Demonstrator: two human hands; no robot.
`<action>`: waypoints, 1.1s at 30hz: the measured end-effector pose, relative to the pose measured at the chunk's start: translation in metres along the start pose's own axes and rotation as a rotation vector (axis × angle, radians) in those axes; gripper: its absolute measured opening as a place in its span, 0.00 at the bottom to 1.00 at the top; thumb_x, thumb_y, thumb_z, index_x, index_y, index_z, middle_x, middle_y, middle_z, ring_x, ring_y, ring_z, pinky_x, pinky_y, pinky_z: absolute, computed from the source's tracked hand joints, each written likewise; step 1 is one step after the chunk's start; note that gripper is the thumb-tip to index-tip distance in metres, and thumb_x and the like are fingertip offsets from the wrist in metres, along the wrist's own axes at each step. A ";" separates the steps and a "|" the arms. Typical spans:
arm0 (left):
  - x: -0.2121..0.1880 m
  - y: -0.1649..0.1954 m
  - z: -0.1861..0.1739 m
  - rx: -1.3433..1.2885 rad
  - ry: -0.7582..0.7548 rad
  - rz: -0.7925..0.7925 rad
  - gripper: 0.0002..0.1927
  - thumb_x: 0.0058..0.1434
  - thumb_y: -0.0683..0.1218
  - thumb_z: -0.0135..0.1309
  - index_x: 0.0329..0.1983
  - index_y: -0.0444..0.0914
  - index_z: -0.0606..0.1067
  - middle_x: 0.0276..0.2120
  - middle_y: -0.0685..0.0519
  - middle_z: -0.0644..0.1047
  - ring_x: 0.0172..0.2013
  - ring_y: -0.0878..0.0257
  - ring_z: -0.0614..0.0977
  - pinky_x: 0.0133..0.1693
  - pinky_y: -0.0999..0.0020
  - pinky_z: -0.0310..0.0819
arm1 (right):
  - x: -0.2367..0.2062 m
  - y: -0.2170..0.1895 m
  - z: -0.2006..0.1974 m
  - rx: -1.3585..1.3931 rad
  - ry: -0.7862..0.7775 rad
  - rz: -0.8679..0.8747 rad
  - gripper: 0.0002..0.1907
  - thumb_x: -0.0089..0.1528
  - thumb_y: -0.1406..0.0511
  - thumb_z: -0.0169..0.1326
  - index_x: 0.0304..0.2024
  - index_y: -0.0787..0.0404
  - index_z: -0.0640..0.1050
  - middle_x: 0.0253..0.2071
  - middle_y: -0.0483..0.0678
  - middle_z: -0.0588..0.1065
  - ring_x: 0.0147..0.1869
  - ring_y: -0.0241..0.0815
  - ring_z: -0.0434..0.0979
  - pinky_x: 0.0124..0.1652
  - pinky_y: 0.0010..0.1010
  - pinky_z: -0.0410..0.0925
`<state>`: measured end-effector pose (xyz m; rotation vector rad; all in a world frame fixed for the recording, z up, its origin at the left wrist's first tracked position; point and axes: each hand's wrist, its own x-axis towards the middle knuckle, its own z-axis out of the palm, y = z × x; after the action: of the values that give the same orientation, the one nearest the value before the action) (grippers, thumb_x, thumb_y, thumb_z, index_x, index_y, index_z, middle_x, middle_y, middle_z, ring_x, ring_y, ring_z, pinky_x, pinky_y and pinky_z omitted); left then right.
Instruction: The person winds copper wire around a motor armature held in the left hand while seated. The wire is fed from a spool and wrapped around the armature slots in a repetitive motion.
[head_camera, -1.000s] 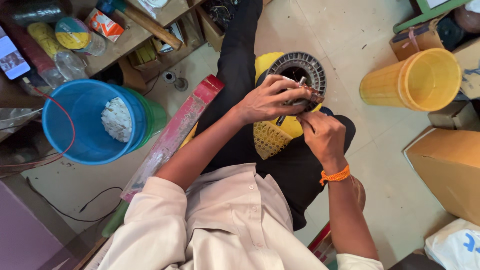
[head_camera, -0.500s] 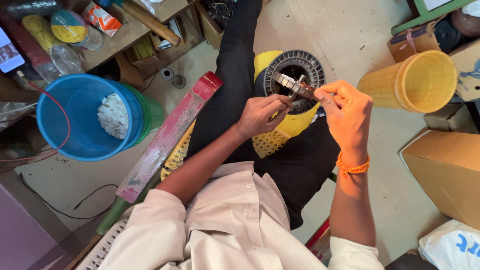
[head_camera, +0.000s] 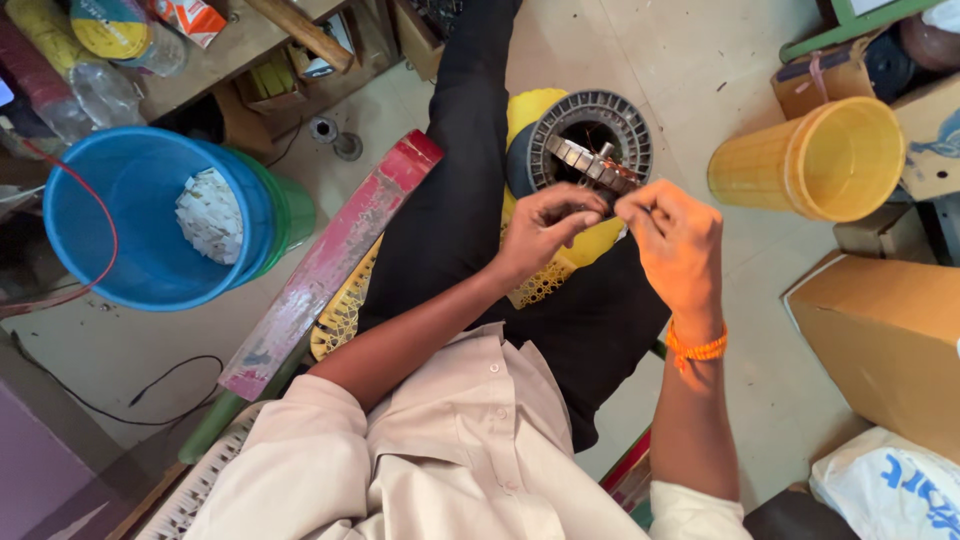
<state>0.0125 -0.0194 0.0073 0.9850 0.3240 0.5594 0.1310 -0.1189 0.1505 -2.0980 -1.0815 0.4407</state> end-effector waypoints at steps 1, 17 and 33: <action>0.000 -0.002 -0.001 -0.036 0.024 0.047 0.06 0.67 0.39 0.61 0.46 0.35 0.81 0.47 0.57 0.78 0.33 0.73 0.77 0.33 0.75 0.72 | 0.007 0.000 0.001 -0.005 0.007 -0.039 0.05 0.67 0.71 0.61 0.38 0.69 0.78 0.22 0.41 0.63 0.26 0.28 0.54 0.27 0.24 0.53; 0.013 0.001 0.011 0.061 0.330 -0.301 0.08 0.63 0.44 0.58 0.36 0.33 0.78 0.27 0.56 0.79 0.21 0.72 0.73 0.22 0.74 0.67 | 0.069 0.038 0.020 0.154 -0.033 0.269 0.05 0.62 0.70 0.62 0.36 0.68 0.82 0.19 0.33 0.65 0.24 0.22 0.61 0.25 0.20 0.57; 0.040 0.075 -0.006 1.100 -0.224 0.810 0.35 0.61 0.44 0.63 0.70 0.46 0.63 0.50 0.55 0.77 0.52 0.56 0.78 0.55 0.60 0.69 | 0.037 0.069 -0.022 0.422 0.035 0.454 0.06 0.61 0.70 0.64 0.38 0.68 0.81 0.21 0.32 0.65 0.23 0.23 0.55 0.24 0.20 0.49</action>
<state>0.0202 0.0402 0.0679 2.2676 -0.0205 1.0195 0.2043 -0.1254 0.1162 -1.9428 -0.4288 0.7724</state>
